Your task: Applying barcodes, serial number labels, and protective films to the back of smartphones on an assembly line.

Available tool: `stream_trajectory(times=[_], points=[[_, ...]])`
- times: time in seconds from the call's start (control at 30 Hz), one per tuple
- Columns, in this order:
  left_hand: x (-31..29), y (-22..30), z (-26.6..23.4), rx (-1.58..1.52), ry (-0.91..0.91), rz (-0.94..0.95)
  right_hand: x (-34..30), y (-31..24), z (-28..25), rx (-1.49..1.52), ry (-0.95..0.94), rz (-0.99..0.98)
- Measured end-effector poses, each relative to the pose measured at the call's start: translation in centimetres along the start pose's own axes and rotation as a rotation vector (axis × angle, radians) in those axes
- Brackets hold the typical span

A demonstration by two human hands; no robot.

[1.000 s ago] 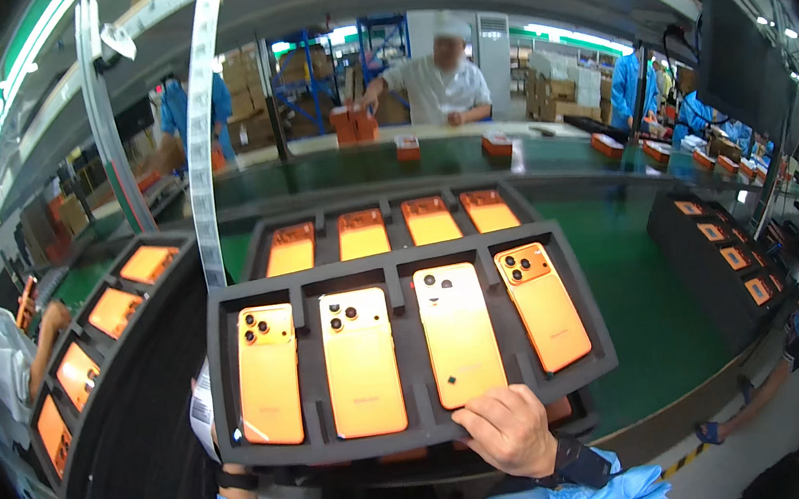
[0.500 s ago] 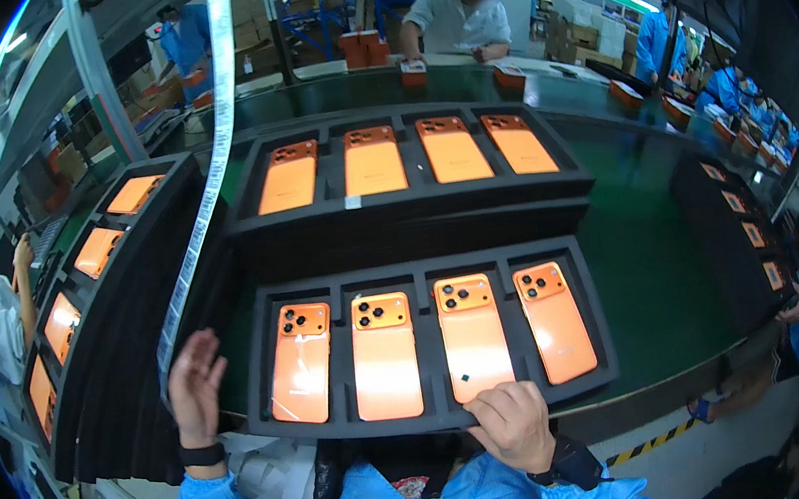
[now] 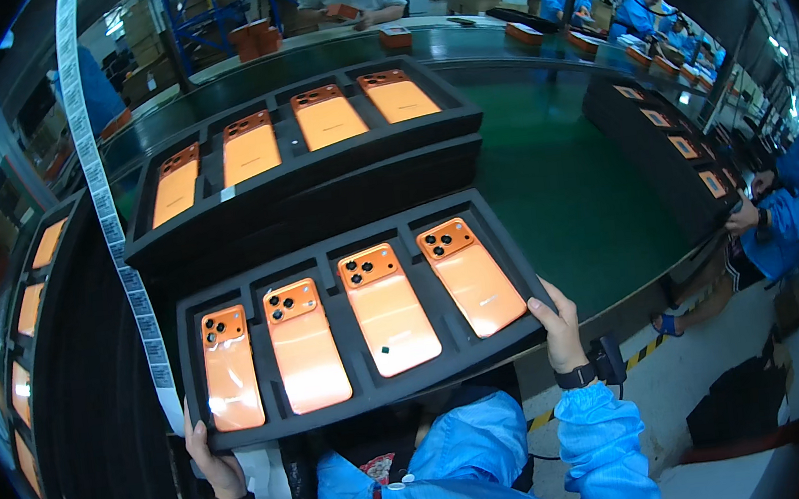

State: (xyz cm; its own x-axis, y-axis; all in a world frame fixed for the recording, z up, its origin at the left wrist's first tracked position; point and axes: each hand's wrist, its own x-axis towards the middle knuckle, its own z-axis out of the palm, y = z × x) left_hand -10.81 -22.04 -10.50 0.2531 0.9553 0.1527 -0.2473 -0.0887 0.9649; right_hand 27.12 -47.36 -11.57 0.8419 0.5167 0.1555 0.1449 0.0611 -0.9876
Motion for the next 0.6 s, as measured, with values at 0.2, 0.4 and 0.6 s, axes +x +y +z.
stream_trajectory(times=[0.2,0.4,0.6], points=[[-0.3,0.5,-1.3,0.269,0.054,0.070,-2.4,-0.7,0.7,-0.008,0.172,-0.016],[1.2,-0.8,-1.0,0.570,0.030,0.116,-1.3,-0.2,0.0,0.028,0.261,0.000],[0.5,0.1,-3.4,0.597,0.112,0.033,-1.4,0.0,1.5,0.031,0.254,0.016]])
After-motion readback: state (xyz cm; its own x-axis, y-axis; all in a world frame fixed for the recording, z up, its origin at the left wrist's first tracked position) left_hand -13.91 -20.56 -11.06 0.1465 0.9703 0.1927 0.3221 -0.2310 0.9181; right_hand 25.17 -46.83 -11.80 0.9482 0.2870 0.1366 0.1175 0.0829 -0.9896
